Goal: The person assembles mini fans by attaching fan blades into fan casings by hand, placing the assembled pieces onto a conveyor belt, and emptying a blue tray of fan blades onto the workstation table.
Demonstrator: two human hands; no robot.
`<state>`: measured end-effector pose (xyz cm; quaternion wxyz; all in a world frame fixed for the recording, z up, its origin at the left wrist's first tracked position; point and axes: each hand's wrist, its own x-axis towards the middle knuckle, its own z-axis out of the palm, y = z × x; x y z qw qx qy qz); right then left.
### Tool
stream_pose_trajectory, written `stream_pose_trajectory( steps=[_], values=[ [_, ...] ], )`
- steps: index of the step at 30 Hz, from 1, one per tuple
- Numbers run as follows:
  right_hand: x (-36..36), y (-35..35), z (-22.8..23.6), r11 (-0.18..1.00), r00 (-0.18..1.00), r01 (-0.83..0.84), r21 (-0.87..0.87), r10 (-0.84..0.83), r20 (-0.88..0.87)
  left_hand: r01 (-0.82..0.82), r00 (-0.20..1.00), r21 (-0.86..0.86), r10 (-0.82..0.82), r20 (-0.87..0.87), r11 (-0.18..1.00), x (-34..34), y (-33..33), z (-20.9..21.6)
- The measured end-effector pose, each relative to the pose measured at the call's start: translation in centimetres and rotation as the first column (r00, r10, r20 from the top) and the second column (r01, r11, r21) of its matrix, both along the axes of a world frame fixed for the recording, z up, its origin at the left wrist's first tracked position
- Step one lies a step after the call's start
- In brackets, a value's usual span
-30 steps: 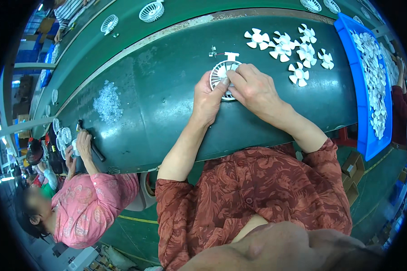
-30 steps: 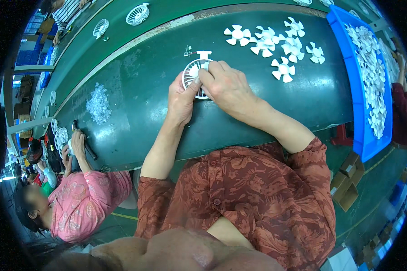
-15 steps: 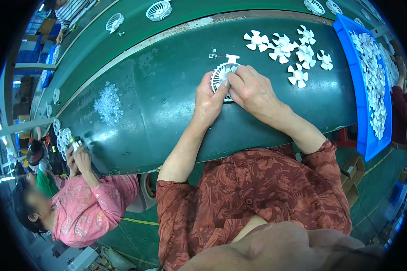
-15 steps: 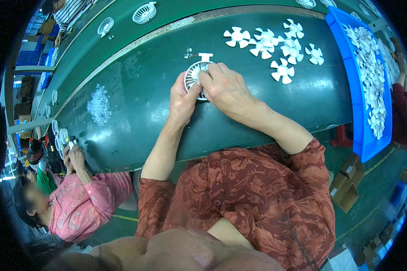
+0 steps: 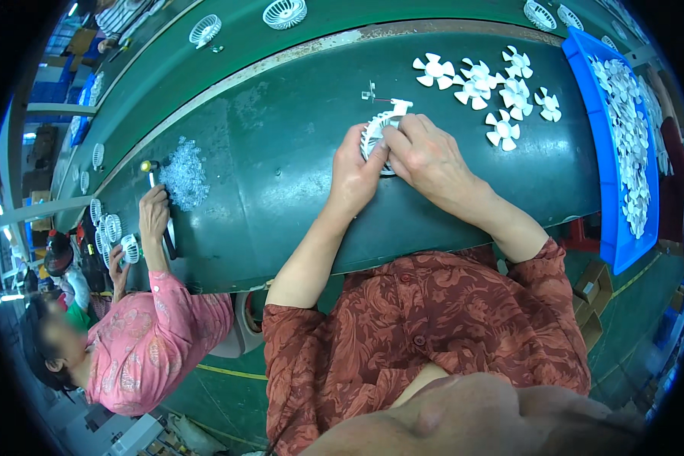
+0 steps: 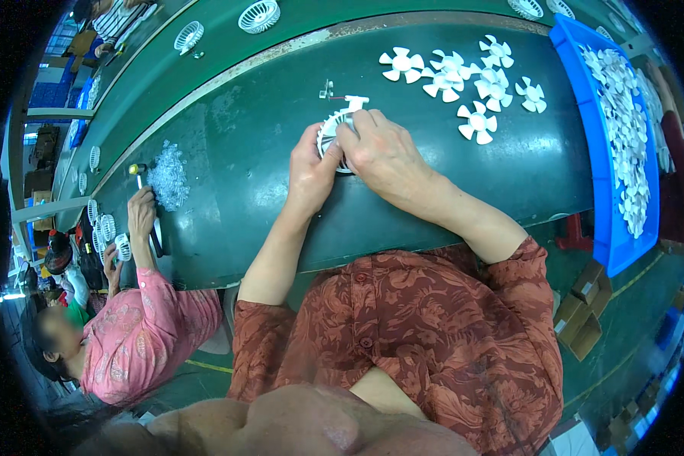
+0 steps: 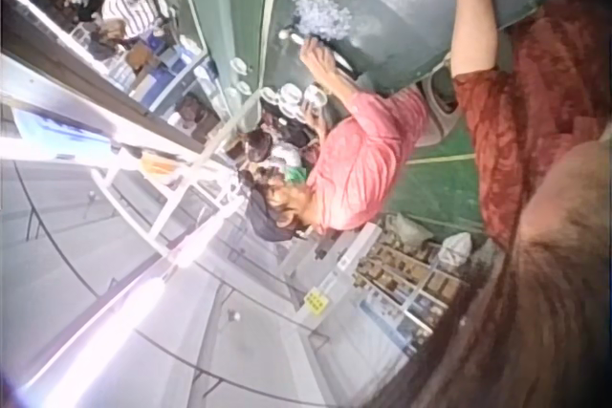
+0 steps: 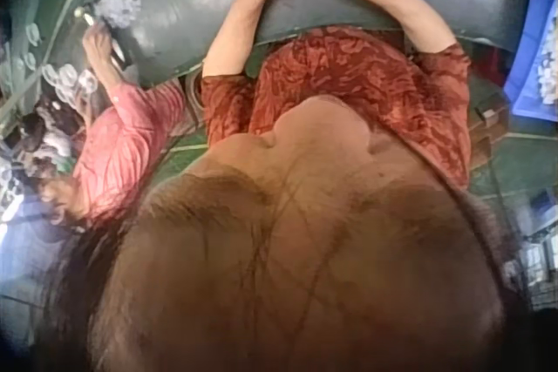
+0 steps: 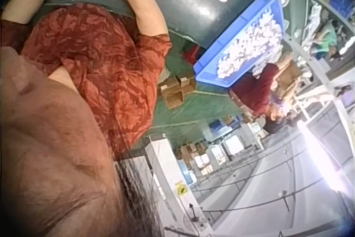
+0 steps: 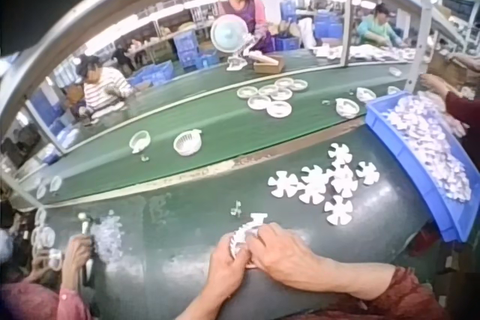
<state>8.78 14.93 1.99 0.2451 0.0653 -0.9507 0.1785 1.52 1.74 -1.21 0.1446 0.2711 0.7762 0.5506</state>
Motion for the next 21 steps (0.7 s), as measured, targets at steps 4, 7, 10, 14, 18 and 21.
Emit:
stream_pose_trajectory(
  steps=[4,7,10,14,18,21],
  values=[
    [-0.2,-0.2,-0.2,1.0,1.0,0.019,-0.02,-0.02,-0.01,-0.076,0.851,0.343,-0.118,0.512,0.936,-0.4,0.0,-0.6],
    [-0.4,-0.1,-0.5,0.999,0.999,0.043,-0.018,-0.043,-0.02,-0.131,0.812,0.399,-0.133,0.569,0.908,-0.3,0.3,-0.4],
    [-0.5,0.1,-0.5,0.999,0.999,0.034,-0.04,-0.035,-0.025,-0.142,0.829,0.4,-0.112,0.548,0.906,-0.3,0.3,-0.5],
    [-0.4,0.7,0.0,0.988,0.985,-0.008,-0.152,-0.018,-0.172,-0.14,0.874,0.47,-0.115,0.473,0.872,-0.6,0.0,-0.5],
    [-0.1,2.2,-0.4,0.944,0.987,0.069,-0.324,-0.113,-0.117,-0.147,0.854,0.463,-0.124,0.506,0.874,-0.6,0.0,-0.1],
    [0.4,2.4,-0.9,0.951,0.986,0.082,-0.297,-0.12,-0.113,-0.099,0.842,0.44,-0.16,0.514,0.893,-0.2,0.2,-0.3]
  ],
)
